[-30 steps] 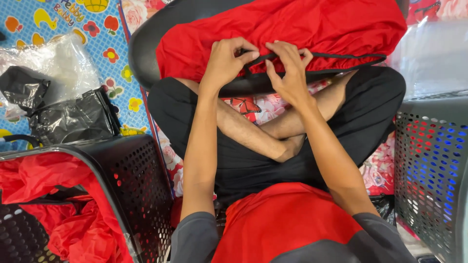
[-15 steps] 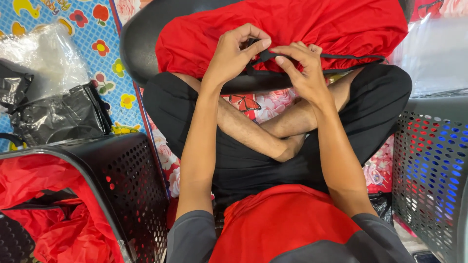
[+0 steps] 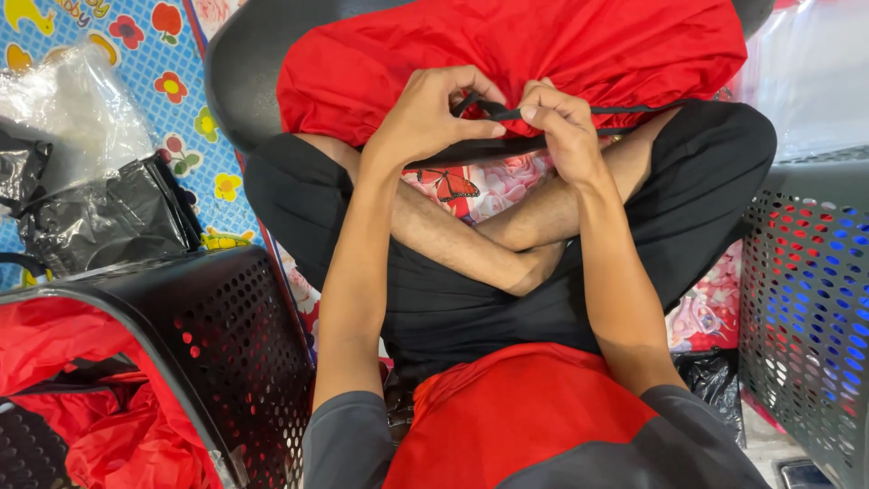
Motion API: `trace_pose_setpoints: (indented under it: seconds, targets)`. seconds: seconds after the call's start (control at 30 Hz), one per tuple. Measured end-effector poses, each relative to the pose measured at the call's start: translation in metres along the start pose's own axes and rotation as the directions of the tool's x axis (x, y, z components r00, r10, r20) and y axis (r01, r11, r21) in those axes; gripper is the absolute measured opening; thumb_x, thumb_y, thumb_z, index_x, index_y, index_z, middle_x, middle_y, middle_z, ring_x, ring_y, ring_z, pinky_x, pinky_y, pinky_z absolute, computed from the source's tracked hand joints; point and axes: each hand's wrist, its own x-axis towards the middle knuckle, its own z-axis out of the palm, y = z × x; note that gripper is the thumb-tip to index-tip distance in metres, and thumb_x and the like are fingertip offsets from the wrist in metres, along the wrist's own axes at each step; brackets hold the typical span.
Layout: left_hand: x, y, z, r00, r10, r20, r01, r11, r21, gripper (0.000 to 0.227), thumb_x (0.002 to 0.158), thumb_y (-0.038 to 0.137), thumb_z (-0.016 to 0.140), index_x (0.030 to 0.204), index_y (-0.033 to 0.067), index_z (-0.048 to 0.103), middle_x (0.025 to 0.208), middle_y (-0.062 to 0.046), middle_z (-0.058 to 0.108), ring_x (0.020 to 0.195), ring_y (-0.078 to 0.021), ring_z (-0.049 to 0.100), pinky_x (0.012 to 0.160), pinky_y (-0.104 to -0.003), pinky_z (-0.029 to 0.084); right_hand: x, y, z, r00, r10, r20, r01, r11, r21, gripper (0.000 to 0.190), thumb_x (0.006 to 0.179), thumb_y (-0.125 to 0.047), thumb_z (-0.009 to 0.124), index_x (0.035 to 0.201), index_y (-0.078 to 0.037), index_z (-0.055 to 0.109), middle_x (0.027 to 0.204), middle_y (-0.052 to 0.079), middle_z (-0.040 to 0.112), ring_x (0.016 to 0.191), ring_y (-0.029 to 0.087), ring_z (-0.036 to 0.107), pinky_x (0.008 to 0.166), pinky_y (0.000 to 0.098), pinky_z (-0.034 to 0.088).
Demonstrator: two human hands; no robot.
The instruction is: A person sitting on the floor fits a red fabric cover onto a motorcycle seat, trims the excess straps with scissors, and uses a lighter to singe the cut edges for a clean finish.
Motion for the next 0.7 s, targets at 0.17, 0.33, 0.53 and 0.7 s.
trace_pose_setpoints:
  seconds: [0.17, 0.33, 0.53, 0.7]
  targets:
    - [0.001, 0.001, 0.0, 0.998, -0.042, 0.054, 0.041, 0.999, 0.02, 0.025, 0.075, 0.005, 0.09, 0.096, 0.0021, 0.075, 0.074, -0.002, 0.065, 0.061, -0.0099, 0.047, 0.056, -0.024, 0.041, -0.002, 0.006, -0.006, 0.998, 0.04, 0.044, -0.047, 0.985, 0.165, 0.017, 0.097, -0.013, 0.048, 0.086, -0.005, 0.057, 0.095, 0.002, 0.048, 0.094, 0.013, 0.038, 0.089, 0.0245, 0.027]
    - [0.002, 0.0, 0.004, 0.992, -0.099, 0.081, 0.114, 0.969, -0.219, 0.013, 0.094, 0.005, 0.077, 0.105, 0.003, 0.068, 0.09, -0.004, 0.069, 0.077, -0.0079, 0.059, 0.069, -0.02, 0.045, -0.004, 0.006, -0.01, 0.997, 0.026, 0.066, -0.039, 0.979, 0.201, 0.016, 0.099, -0.014, 0.049, 0.09, -0.005, 0.057, 0.096, 0.002, 0.047, 0.09, 0.012, 0.038, 0.087, 0.0241, 0.028]
    - [0.003, -0.002, 0.007, 0.991, -0.134, 0.007, 0.133, 0.969, -0.21, 0.015, 0.098, 0.006, 0.071, 0.113, 0.0072, 0.065, 0.079, 0.001, 0.063, 0.073, -0.0065, 0.048, 0.073, -0.019, 0.038, -0.004, 0.012, -0.01, 0.999, -0.005, 0.044, -0.003, 0.984, 0.181, 0.013, 0.102, -0.008, 0.05, 0.095, -0.002, 0.059, 0.097, 0.001, 0.047, 0.089, 0.011, 0.039, 0.086, 0.0228, 0.03]
    - [0.004, -0.004, 0.007, 0.989, -0.145, 0.008, 0.143, 0.961, -0.238, 0.02, 0.101, 0.008, 0.071, 0.119, 0.009, 0.063, 0.074, 0.003, 0.058, 0.066, -0.0052, 0.042, 0.065, -0.019, 0.031, -0.006, 0.014, -0.009, 1.0, -0.011, 0.003, 0.011, 0.983, 0.184, 0.01, 0.101, -0.005, 0.052, 0.1, -0.001, 0.061, 0.097, 0.001, 0.051, 0.089, 0.01, 0.041, 0.084, 0.0212, 0.032]
